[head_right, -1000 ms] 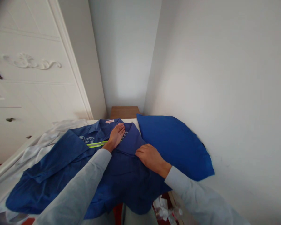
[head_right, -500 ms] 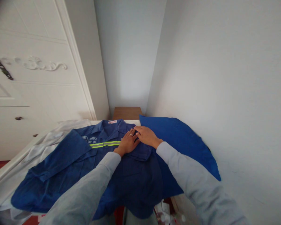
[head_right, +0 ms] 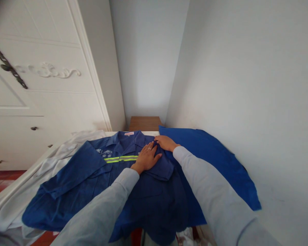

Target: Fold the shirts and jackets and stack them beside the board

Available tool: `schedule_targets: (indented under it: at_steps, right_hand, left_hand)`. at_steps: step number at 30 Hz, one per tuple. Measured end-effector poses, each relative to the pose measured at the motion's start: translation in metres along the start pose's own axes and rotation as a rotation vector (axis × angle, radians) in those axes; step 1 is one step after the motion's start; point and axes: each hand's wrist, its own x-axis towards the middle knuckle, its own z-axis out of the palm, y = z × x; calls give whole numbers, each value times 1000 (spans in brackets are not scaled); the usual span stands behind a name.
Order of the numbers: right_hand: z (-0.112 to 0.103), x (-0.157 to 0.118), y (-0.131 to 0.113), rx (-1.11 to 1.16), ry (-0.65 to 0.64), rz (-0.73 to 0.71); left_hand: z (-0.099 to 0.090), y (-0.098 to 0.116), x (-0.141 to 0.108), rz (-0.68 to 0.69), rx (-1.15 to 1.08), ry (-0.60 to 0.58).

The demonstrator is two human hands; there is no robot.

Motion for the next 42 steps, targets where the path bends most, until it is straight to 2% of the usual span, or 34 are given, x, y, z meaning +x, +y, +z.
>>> schedule_targets:
  at_steps: [8,16,20,25,31,36,39,42]
  right_hand:
    - [-7,5,3,137,22,83]
    - [-10,-2,-14,237,124,175]
    - [-19,-31,-29,210,190,164]
    - [-27,-92,-53,113,51,161]
    - [-24,-152,-65,260,89,259]
    - [-9,-175,-62,378,218,294]
    - [1,-180,-62,362,323,262]
    - [7,-180,-62,378,376,250]
  left_hand:
    - [-1,0,-1,24,28,-14]
    - [1,1,0,7,64,-11]
    - [0,2,0,-9,53,-16]
    - [1,1,0,-1,63,-17]
    - [1,1,1,-2,63,-12]
    - [0,2,2,-11,46,-38]
    - [1,0,3,-8,24,-40]
    - [3,-4,6,-8,-40,-20]
